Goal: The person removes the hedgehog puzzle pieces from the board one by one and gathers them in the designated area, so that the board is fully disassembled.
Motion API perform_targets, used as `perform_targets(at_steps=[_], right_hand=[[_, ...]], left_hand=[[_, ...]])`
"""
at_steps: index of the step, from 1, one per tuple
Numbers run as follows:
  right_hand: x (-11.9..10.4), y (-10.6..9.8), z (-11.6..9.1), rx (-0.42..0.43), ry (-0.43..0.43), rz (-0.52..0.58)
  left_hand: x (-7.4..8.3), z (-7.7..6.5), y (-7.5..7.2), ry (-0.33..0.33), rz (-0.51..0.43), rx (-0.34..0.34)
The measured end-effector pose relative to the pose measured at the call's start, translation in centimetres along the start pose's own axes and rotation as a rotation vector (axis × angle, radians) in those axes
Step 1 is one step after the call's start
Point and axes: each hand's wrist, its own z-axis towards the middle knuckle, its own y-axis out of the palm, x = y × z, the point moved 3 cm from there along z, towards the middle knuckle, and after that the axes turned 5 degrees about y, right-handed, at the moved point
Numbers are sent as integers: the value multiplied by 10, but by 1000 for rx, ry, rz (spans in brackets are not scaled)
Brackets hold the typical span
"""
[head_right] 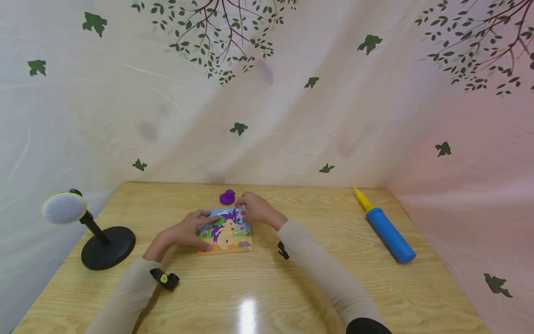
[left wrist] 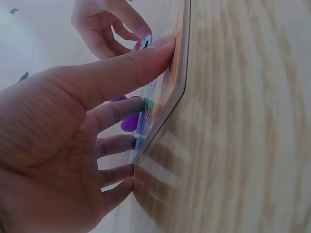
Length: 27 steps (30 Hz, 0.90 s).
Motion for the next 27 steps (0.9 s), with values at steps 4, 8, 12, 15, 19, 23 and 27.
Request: perform_targets(at_steps=[4,8,12,15,19,23,27], right_hand=[[8,-11,-8,32,-24,31],[25,-24,-20,62,-40,28],[47,-38,-35,80,6,52],[68,-48,-49,97,50,71],[96,-61,-70,120,95,85],[122,-72,-88,135,148,95],[146,-77,-101,137,197,94]], left_hand=[[-1,0,1,22,-2,0],[-3,1,1,46,-6,4],[-7,1,-1,65,-9,14],[-10,0,-3,65,-24,13],[-14,-1,-5,54,-72,16],[-18,-1,-6,53,-95,24],[-20,-1,-5,52,-104,27]])
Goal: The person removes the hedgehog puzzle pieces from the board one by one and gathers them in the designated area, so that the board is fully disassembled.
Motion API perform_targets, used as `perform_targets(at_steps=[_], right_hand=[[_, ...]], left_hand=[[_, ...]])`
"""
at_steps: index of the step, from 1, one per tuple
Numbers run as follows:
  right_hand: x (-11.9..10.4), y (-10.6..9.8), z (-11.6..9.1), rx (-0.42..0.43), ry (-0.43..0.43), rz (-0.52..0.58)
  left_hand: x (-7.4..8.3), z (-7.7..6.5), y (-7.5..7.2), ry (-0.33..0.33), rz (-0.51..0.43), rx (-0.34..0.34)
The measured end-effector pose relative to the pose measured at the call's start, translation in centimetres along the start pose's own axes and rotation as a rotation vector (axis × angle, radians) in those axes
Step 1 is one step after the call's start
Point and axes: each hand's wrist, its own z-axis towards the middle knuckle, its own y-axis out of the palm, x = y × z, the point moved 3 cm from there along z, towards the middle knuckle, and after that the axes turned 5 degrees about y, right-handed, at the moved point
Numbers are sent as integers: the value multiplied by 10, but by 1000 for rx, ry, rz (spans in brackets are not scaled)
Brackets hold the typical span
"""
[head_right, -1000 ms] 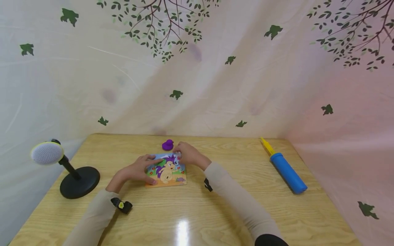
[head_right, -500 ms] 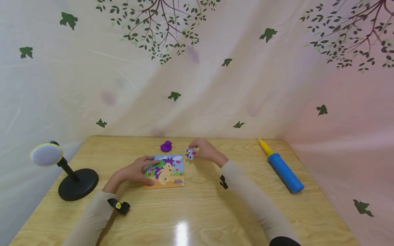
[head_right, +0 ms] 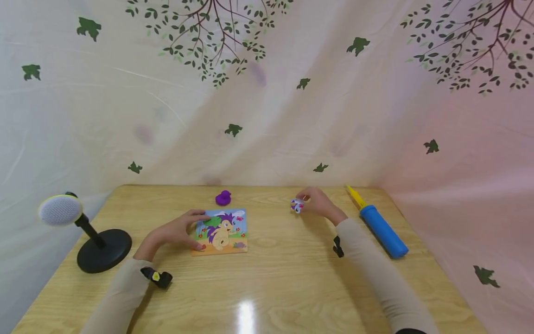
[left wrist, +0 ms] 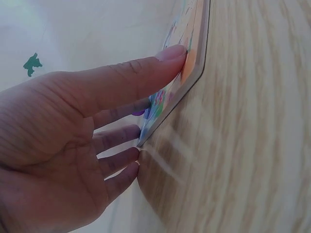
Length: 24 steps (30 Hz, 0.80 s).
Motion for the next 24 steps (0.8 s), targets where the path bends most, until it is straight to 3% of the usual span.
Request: perform_targets(at_steps=[7,24], right_hand=[[26,-9,-10,3,-5,-6],[43,-8,-12,-4,35,-27]], left_hand=[[-1,0,0,-7,-12,-5],[0,0,0,-29,-15,-2]])
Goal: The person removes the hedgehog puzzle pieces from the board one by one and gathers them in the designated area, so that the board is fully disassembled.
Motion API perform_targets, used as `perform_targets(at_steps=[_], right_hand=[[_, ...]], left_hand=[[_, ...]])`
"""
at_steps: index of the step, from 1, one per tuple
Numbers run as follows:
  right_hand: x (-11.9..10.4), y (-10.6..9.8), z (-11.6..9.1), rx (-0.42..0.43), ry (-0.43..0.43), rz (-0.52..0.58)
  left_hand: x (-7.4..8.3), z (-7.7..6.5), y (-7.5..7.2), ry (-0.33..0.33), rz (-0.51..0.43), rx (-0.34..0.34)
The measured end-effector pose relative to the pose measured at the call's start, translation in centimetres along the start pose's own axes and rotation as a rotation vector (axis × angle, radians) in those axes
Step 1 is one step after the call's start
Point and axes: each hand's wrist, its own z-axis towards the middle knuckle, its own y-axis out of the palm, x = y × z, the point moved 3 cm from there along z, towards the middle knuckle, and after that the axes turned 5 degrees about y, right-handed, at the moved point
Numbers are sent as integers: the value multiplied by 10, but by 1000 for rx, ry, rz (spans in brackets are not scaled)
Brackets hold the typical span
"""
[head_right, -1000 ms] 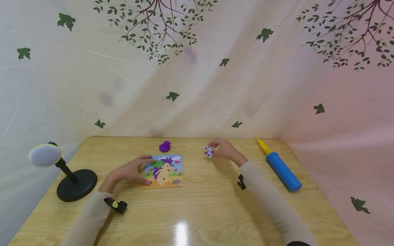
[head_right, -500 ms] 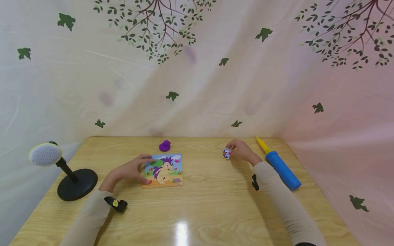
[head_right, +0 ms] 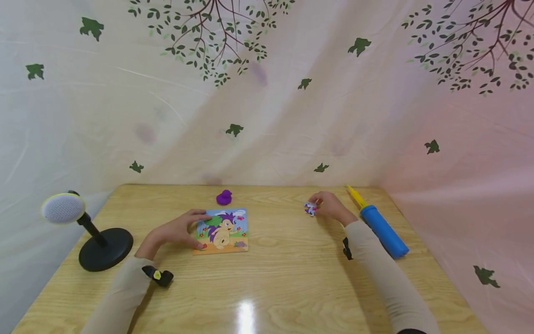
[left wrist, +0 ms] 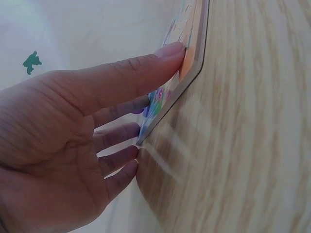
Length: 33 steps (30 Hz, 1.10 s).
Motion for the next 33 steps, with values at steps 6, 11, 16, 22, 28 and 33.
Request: perform_targets(at_steps=[6,11,16,22,28,33], right_hand=[[1,2,1,3,-1,7],[1,3,3,-4,-17,11],[1,3,4,-26,-12,7],[0,2,4,-34,-3,17],[1,2,5,-33,-2,21],[-2,3,4,-31,-4,10]], left_hand=[[-1,0,0,-6,-2,-2],[0,1,0,-11,-7,-2],[-1,1,0,-13,-10,-5],[-2,1,0,-8,-17,-5],[-1,0,0,-5,-26,-4],[-1,0,0,-11,-27,-4]])
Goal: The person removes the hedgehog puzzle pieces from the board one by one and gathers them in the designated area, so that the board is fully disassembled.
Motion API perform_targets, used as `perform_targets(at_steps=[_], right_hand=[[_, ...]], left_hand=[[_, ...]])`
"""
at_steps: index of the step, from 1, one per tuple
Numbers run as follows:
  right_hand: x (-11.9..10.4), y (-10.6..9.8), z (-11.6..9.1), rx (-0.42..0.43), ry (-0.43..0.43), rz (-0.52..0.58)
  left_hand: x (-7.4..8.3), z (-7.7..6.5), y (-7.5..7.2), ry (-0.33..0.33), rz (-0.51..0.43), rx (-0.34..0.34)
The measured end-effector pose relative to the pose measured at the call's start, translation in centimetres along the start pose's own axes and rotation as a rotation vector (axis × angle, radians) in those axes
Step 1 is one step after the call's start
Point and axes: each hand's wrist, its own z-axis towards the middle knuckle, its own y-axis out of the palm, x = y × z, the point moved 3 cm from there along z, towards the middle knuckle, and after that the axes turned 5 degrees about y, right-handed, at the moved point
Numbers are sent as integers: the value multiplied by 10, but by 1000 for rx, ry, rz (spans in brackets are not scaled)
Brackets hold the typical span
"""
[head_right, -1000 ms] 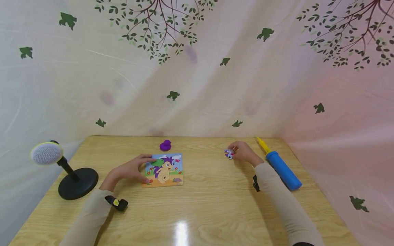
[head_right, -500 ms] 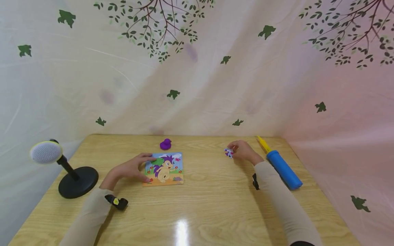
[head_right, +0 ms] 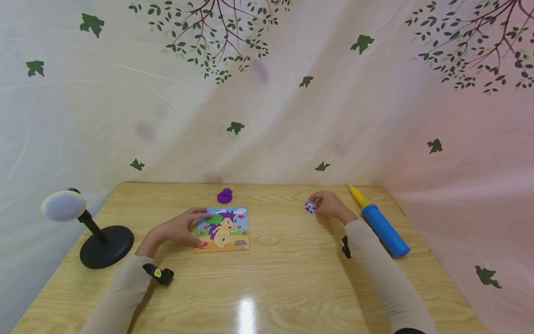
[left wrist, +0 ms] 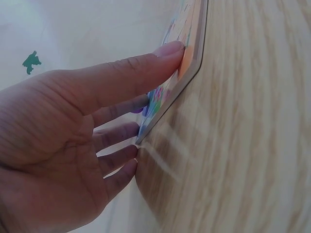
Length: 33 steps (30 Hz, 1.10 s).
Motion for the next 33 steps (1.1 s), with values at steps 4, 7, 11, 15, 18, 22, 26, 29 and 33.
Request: perform_targets(at_steps=[4,7,11,15,18,22,26,29,33], right_hand=[[-16,3,1,10,-1,-23],[-38,8,5,-3,-32,1],[-73,17,15,-36,-115,52],[-107,31,27,-60,-184,50],[-130,43,33,-95,-209,53],[-154,61,39,-144,-233,73],[-173,79,47,-170,-252,84],[-185,92,53,-191,-264,87],[-199,105,59,-208,-270,87]], left_hand=[[0,0,0,8,9,-2],[-1,-1,0,3,7,-4],[-2,-2,0,-2,-4,-3],[-2,-2,0,-3,-13,0],[-3,-1,0,4,-6,-2],[-2,-1,0,9,-5,-3],[-2,-1,0,-1,-8,1],[-2,-1,0,2,3,4],[0,1,0,10,1,2]])
